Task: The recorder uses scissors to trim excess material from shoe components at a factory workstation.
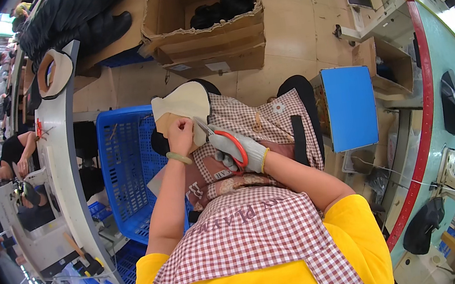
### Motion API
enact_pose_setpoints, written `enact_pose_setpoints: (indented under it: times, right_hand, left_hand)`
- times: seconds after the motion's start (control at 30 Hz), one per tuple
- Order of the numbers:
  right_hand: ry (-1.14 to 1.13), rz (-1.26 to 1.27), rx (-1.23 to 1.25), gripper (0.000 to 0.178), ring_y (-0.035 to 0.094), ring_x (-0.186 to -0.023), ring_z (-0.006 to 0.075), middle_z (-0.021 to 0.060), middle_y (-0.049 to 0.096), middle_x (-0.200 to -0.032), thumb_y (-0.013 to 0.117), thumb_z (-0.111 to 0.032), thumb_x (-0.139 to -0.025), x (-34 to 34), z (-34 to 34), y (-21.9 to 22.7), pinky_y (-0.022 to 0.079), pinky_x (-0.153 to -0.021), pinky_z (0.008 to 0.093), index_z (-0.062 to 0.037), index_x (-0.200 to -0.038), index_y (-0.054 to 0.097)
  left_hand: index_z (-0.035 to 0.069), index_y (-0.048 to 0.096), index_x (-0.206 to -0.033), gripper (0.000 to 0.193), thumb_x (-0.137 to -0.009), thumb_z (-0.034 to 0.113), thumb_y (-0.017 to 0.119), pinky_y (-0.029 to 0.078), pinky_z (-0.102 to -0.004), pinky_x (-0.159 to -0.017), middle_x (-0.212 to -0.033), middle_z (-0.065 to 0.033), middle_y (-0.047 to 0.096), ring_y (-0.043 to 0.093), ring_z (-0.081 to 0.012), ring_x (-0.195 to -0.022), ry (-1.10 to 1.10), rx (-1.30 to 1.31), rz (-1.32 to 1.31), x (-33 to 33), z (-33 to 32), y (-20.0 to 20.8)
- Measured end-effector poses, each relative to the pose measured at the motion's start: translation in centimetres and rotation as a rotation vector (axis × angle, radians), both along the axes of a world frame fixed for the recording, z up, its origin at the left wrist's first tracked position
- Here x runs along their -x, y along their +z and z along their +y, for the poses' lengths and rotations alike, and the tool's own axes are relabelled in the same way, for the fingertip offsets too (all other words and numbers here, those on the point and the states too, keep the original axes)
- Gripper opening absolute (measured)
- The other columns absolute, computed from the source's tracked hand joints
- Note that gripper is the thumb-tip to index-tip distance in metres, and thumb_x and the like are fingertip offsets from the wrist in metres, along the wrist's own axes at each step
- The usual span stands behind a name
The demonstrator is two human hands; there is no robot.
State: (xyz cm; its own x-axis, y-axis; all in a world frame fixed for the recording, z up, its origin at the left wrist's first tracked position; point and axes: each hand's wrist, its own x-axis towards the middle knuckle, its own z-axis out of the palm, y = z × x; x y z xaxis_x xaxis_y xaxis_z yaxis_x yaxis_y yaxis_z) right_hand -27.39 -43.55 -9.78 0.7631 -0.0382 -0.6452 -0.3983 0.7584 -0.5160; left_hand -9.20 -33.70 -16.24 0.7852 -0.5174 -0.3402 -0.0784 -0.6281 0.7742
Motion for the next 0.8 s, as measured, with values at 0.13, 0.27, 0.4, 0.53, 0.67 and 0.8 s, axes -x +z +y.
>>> enact_pose_setpoints:
  times: [0.13, 0.27, 0.4, 0.53, 0.67, 0.8]
  right_hand:
    - [-0.007, -0.013, -0.165, 0.037, 0.052, -0.044, 0.0113, 0.0052, 0.06, -0.068, 0.055, -0.043, -0.089, 0.8, 0.3, -1.0, 0.041, -0.037, 0.0238, -0.0099, -0.107, 0.052]
    - [-0.033, -0.019, -0.241, 0.04, 0.053, -0.045, 0.0131, 0.0062, 0.061, -0.068, 0.056, -0.047, -0.088, 1.1, 0.5, -2.1, 0.042, -0.037, 0.0244, -0.0071, -0.09, 0.054]
    - [-0.012, -0.004, -0.249, 0.041, 0.053, -0.046, 0.0125, 0.006, 0.061, -0.069, 0.057, -0.048, -0.087, 1.0, 0.2, -1.8, 0.041, -0.038, 0.024, -0.0071, -0.091, 0.054]
    - [-0.015, 0.018, -0.243, 0.042, 0.05, -0.044, 0.0115, 0.0044, 0.06, -0.069, 0.056, -0.051, -0.087, 0.5, 0.2, -2.1, 0.04, -0.037, 0.0228, -0.0085, -0.091, 0.053]
    - [-0.083, 0.003, -0.365, 0.034, 0.048, -0.041, 0.0123, 0.007, 0.061, -0.069, 0.048, -0.047, -0.093, 0.4, 0.2, -3.3, 0.038, -0.035, 0.0225, -0.0129, -0.093, 0.052]
    - [-0.106, -0.008, -0.447, 0.035, 0.044, -0.039, 0.0118, 0.0061, 0.058, -0.067, 0.047, -0.047, -0.093, 0.0, 0.2, -3.2, 0.035, -0.034, 0.0224, -0.0124, -0.093, 0.051]
  left_hand:
    - [0.001, 0.059, -0.087, 0.011, -0.087, 0.012, 0.059, 0.045, -0.0219, -0.054, -0.073, -0.001, 0.058, 0.054, -0.0082, -0.06, 0.037, 0.149, -0.02, 0.8, 0.5, -0.5]
    - [0.001, 0.058, -0.089, 0.009, -0.088, 0.011, 0.057, 0.045, -0.022, -0.054, -0.075, -0.0012, 0.058, 0.053, -0.0079, -0.06, 0.041, 0.165, -0.084, 0.9, 0.8, -1.2]
    - [0.001, 0.058, -0.088, 0.009, -0.088, 0.01, 0.057, 0.045, -0.0213, -0.054, -0.075, -0.0011, 0.058, 0.052, -0.0073, -0.06, 0.041, 0.177, -0.117, 1.2, 0.7, -1.1]
    - [0.001, 0.058, -0.087, 0.009, -0.088, 0.01, 0.057, 0.045, -0.024, -0.059, -0.075, -0.003, 0.059, 0.053, -0.0098, -0.064, 0.026, 0.133, -0.189, 1.7, 0.4, -0.4]
    - [0.0, 0.058, -0.086, 0.01, -0.086, 0.01, 0.058, 0.045, -0.0278, -0.064, -0.075, -0.0055, 0.06, 0.055, -0.0135, -0.067, 0.025, 0.086, -0.266, 2.5, -0.1, 0.6]
    - [0.0, 0.058, -0.086, 0.01, -0.086, 0.01, 0.057, 0.045, -0.0283, -0.064, -0.074, -0.0061, 0.06, 0.055, -0.0145, -0.066, 0.022, 0.094, -0.289, 2.5, 0.0, 0.4]
